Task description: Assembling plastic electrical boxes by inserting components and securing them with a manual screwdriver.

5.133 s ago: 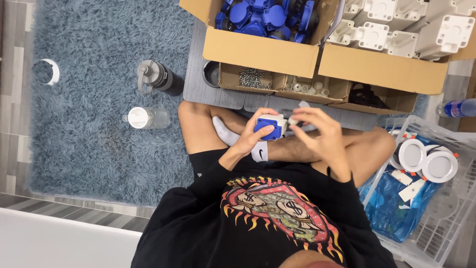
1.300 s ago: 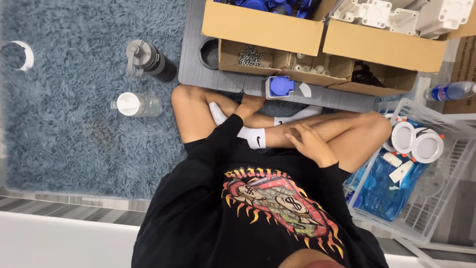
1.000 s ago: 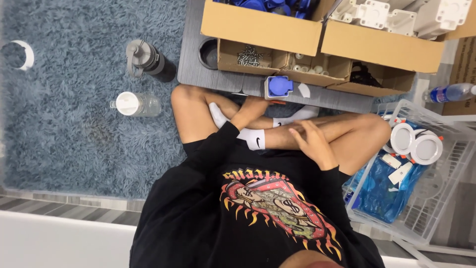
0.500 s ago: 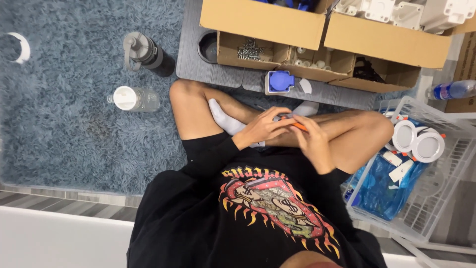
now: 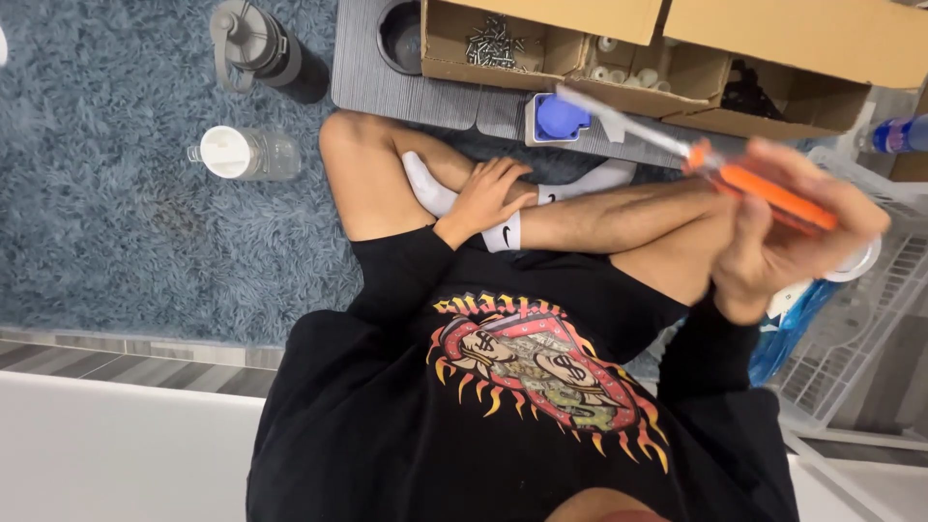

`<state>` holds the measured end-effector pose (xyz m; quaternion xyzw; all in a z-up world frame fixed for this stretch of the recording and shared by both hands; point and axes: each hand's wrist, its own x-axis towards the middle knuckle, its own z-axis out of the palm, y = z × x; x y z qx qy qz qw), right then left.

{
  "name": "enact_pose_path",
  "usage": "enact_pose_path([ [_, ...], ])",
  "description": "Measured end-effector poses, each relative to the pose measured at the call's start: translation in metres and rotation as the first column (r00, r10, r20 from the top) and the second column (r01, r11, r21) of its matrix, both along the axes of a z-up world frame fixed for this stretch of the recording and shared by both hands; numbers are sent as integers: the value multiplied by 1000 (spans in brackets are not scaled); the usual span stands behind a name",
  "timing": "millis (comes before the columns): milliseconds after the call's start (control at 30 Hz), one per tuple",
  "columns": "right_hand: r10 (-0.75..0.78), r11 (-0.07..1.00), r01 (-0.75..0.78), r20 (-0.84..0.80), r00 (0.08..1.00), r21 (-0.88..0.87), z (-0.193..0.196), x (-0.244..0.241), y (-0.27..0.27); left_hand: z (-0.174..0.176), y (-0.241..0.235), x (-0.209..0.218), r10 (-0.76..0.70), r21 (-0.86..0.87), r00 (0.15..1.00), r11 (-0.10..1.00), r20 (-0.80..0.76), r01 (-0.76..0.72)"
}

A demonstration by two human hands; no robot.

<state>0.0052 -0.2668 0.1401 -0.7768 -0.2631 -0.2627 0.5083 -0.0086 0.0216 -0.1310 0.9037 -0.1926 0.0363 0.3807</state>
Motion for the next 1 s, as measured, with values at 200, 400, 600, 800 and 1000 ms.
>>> enact_pose_path([
  [200, 105, 988, -108, -33, 994, -108, -11, 42, 59, -5, 0, -2, -7, 20, 1000, 1000, -19, 8],
  [400, 102, 939, -66, 88, 991, -337, -15, 65, 87, 4, 2, -1, 13, -41, 998, 999, -55, -15],
  [600, 80, 895, -15, 128, 989, -446, 3, 66, 103, -13, 0, 1, 9, 8, 1000, 1000, -27, -9],
  [800, 58, 889, 4, 121, 991, -459, 7, 64, 106, -13, 0, 0, 17, -3, 999, 1000, -35, -18],
  [1000, 62, 906, -7, 117, 991, -423, 12, 56, 99, 12, 0, -4, 5, -46, 1000, 999, -18, -6],
])
